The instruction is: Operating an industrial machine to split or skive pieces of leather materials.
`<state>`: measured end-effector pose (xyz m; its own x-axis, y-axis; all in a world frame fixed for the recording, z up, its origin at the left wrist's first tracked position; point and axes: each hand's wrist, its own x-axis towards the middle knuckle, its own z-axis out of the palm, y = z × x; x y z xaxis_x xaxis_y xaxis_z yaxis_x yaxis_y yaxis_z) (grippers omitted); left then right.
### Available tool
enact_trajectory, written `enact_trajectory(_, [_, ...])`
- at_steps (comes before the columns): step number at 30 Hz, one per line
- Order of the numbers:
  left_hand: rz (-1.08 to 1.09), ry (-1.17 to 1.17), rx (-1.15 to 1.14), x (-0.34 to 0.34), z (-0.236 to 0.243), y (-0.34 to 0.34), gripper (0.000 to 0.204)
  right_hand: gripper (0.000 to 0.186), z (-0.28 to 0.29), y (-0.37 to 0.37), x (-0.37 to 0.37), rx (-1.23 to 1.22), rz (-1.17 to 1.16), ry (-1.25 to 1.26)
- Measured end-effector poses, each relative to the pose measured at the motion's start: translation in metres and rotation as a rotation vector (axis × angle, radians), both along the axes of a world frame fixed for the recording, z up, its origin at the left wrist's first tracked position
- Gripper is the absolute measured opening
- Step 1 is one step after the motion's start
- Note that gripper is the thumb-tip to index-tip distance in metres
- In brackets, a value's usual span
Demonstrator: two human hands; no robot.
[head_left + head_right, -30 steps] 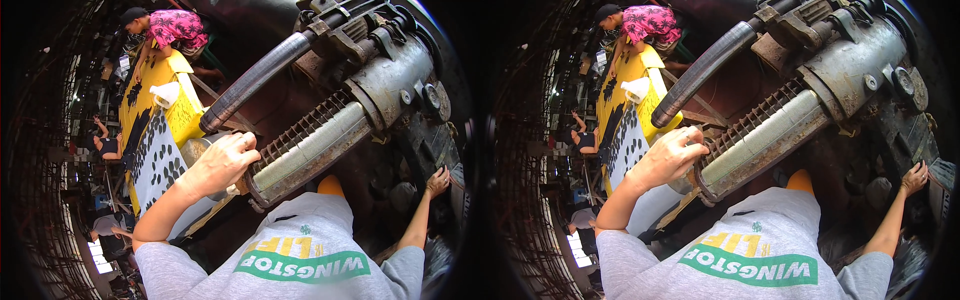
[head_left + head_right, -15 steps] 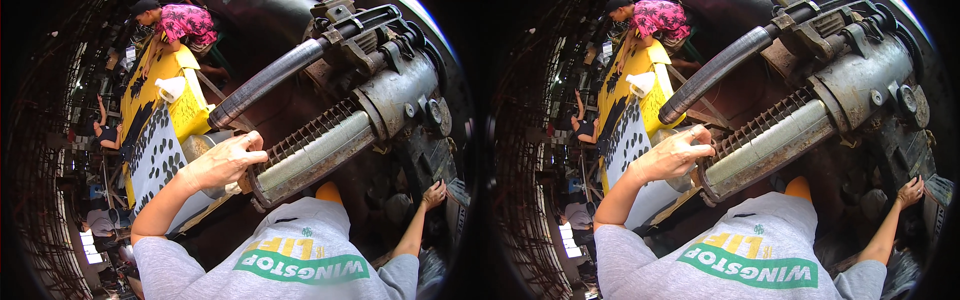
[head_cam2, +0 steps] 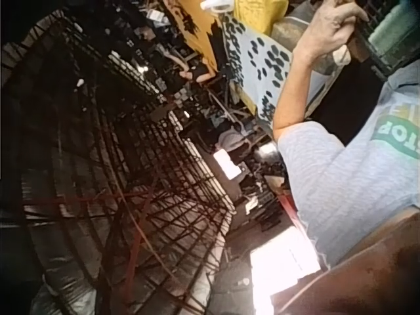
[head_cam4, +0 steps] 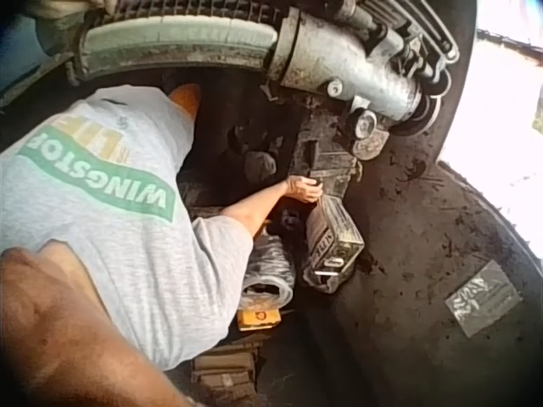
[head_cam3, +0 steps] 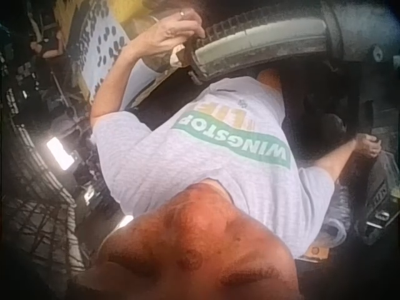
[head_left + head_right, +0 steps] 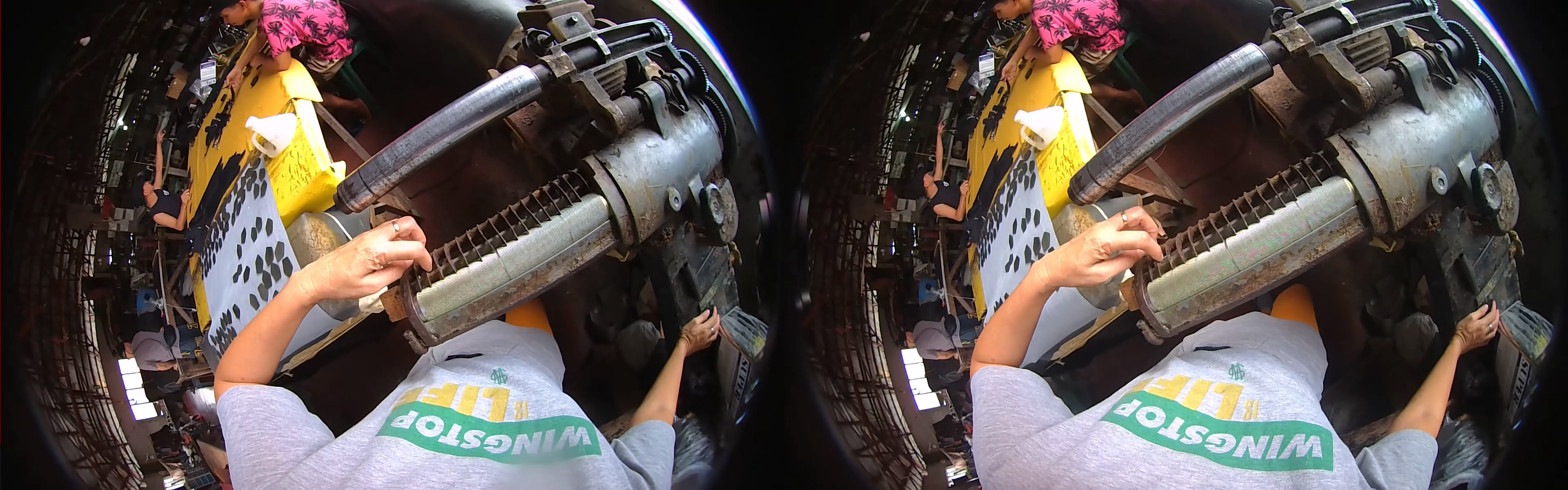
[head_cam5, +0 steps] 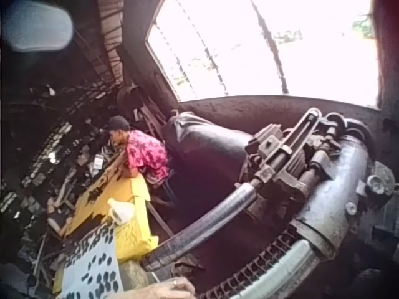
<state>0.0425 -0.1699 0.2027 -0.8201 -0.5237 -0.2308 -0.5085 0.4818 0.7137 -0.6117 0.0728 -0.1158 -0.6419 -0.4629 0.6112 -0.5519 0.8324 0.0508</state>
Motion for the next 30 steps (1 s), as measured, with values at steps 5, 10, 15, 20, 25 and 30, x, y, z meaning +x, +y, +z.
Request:
enact_trajectory(5, [0.024,0.034,0.129,-0.002,-0.007,-0.006,0.019,0.029,0.0,0.002,-0.001,-0.007,0.024,-0.002])
enact_trajectory(10, [0.104,0.095,0.268,0.003,-0.019,-0.004,0.019,0.03,-0.002,0.004,-0.005,0.01,0.023,-0.013])
enact_trajectory(15, [0.17,0.151,0.351,0.003,-0.023,-0.003,0.02,0.031,0.001,0.005,-0.004,0.029,0.027,-0.019])
enact_trajectory(20, [0.214,0.157,0.366,0.003,-0.021,0.001,0.023,0.03,0.003,0.004,-0.003,0.031,0.055,0.001])
enact_trajectory(25, [0.224,0.127,0.306,0.001,-0.018,0.003,0.023,0.031,0.013,-0.003,0.013,0.017,-0.052,-0.077])
enact_trajectory(30, [0.281,0.202,0.371,0.005,-0.025,0.005,0.02,0.029,0.012,-0.005,0.011,0.061,-0.055,-0.031])
